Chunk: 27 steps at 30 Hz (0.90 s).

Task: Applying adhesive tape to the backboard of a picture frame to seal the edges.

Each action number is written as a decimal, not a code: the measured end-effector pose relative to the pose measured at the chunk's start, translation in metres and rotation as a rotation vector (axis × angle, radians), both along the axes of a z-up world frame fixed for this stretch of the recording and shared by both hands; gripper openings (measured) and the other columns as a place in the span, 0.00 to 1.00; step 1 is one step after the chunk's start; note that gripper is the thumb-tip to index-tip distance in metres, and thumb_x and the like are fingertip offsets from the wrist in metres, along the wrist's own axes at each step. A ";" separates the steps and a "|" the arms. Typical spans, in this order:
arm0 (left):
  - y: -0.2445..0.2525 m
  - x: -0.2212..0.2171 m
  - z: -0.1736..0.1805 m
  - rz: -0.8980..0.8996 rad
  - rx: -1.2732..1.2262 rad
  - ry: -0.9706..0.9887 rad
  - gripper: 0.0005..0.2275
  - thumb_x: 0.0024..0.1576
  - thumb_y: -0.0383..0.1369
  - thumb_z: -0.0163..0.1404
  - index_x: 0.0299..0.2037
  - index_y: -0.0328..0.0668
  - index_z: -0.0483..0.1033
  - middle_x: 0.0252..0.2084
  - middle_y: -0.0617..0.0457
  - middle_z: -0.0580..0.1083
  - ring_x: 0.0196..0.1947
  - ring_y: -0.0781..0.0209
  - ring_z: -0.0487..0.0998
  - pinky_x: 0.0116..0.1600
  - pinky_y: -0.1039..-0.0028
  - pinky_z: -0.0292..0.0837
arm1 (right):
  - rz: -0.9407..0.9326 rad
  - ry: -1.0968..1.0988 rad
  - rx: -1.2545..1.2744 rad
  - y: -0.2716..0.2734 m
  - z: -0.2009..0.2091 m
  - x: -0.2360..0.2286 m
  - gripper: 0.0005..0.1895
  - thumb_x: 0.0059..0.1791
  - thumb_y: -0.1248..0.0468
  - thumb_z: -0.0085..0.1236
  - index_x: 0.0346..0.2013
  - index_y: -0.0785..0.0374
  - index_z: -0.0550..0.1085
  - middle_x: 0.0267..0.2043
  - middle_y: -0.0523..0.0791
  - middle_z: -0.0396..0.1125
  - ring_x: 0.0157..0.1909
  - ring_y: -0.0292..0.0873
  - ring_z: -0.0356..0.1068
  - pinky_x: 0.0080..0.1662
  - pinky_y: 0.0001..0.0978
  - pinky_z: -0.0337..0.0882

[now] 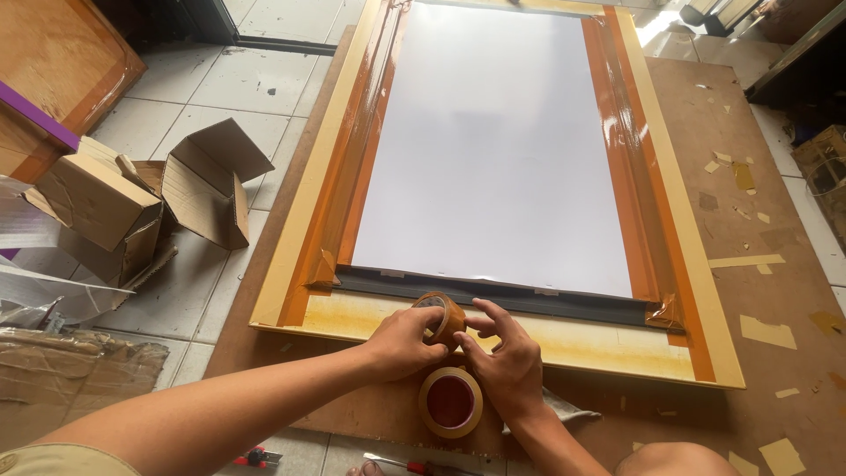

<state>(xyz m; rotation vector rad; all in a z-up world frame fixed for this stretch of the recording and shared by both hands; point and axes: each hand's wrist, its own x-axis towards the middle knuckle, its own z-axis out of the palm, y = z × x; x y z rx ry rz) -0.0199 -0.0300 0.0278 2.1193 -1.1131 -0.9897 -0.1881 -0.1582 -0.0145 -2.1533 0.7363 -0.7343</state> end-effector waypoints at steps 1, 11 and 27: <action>-0.002 0.001 0.002 -0.025 0.005 -0.027 0.12 0.55 0.38 0.54 0.48 0.58 0.82 0.47 0.60 0.86 0.48 0.56 0.83 0.52 0.62 0.74 | -0.022 0.003 0.089 -0.001 0.003 0.001 0.26 0.47 0.56 0.76 0.60 0.46 0.81 0.42 0.38 0.88 0.20 0.33 0.67 0.29 0.28 0.75; -0.023 -0.007 -0.008 -0.111 0.023 -0.240 0.10 0.64 0.44 0.56 0.42 0.50 0.74 0.41 0.47 0.83 0.41 0.39 0.81 0.44 0.50 0.71 | -0.031 0.087 0.317 -0.021 0.004 0.003 0.12 0.58 0.61 0.59 0.58 0.53 0.75 0.39 0.39 0.79 0.26 0.36 0.63 0.33 0.34 0.65; -0.037 -0.003 -0.018 -0.325 -0.069 -0.585 0.13 0.71 0.48 0.45 0.52 0.49 0.70 0.44 0.50 0.85 0.38 0.39 0.83 0.43 0.47 0.66 | -0.042 0.286 0.865 -0.041 0.035 0.006 0.12 0.56 0.52 0.67 0.45 0.57 0.84 0.44 0.39 0.80 0.44 0.35 0.68 0.45 0.31 0.66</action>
